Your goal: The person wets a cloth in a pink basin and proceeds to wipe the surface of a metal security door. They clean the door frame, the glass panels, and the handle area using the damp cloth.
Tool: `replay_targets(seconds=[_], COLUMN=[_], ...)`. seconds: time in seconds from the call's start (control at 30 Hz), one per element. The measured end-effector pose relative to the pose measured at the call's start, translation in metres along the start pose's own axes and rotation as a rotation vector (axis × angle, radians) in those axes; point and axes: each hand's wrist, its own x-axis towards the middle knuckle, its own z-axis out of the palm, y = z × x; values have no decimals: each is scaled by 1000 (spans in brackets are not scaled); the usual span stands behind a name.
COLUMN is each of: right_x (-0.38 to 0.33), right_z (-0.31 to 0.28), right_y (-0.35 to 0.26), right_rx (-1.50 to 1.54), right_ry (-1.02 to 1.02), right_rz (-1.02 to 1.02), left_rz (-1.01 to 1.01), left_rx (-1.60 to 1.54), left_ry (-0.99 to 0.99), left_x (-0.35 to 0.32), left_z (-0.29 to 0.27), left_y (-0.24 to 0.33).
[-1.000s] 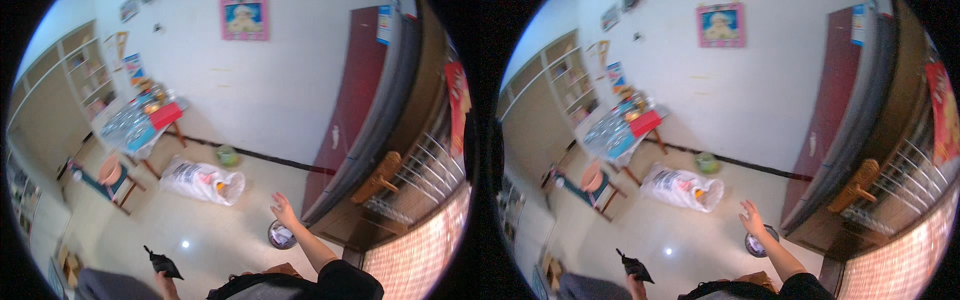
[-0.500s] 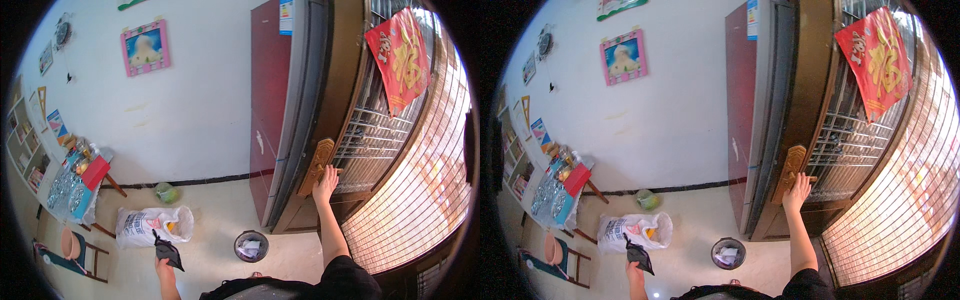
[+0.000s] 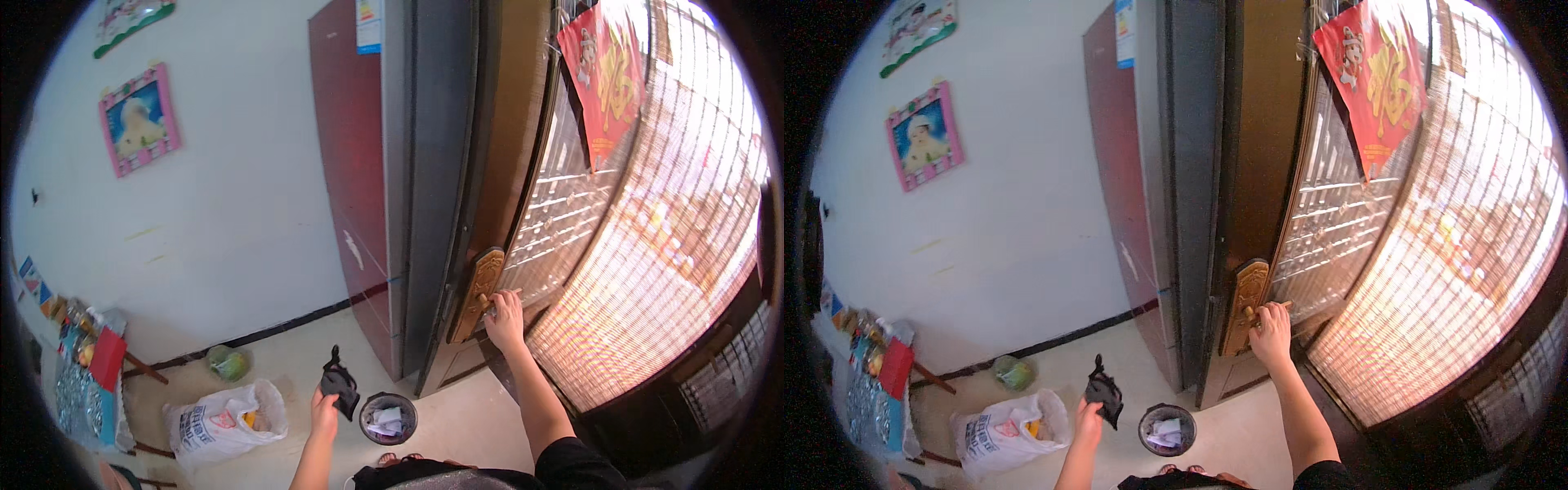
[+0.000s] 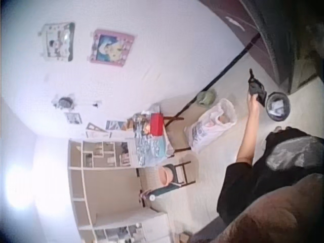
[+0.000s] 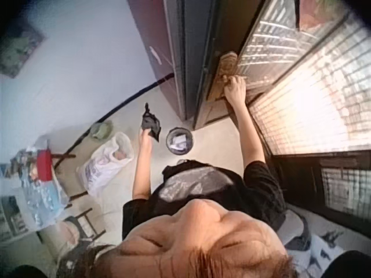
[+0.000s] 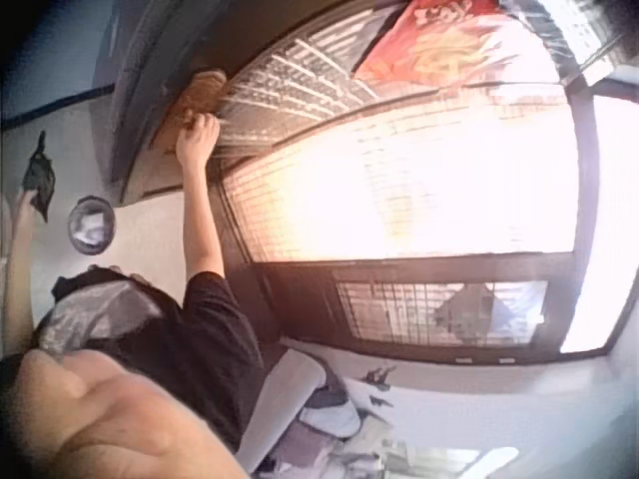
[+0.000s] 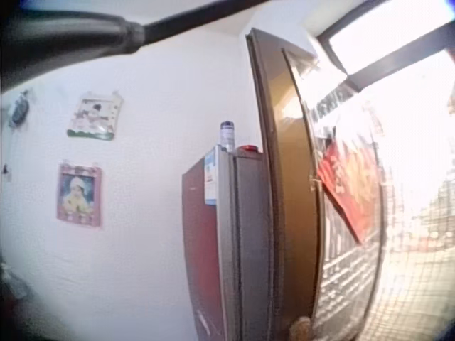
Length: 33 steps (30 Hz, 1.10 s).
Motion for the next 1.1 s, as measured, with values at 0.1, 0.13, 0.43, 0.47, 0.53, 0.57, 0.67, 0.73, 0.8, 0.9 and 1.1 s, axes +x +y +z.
replay_targets(seconds=[0.1, 0.13, 0.43, 0.47, 0.53, 0.57, 0.67, 0.73, 0.8, 0.9, 1.1], right_x=[-23, -30, -100, -107, -122, -134, -167, -187, -232, -231, -201], right_z=[-22, -26, -87, -93, -106, -112, -112, -118, -122, -132, -157], right_y=[0, 1, 23, 27, 40, 49, 59, 75, 132, 135, 103], right_rx=[79, 106, 337, 253, 92, -35, 295, 485, 466, 406, 780], right_ry=[-5, -26, 174, 173, 166, 111, 321, 425, 432, 421, 557], right_rz=[111, 140, 321, 317, 300, 387, 617, 833, 658, 594, 958], left_rz=[28, 89, 779, 793, 759, 727, 539, 374, 346, 265, 294], left_rx=[96, 131, 450, 420, 423, 400, 361, 363, 365, 350, 338], left_ry=[-115, -171, -939, -995, -1043, -1062, -1098, -1104, -1123, -1163, -1181], left_x=[23, 26, 3, 0, -7, -9, -14, -14, -14, -1, 18], left_z=[50, 66, 256, 265, 268, 264, 257, 251, 249, 247, 253], left_y=[-6, -5, 34, 28, 19, 8, -12, -18, -40, -60, -96])
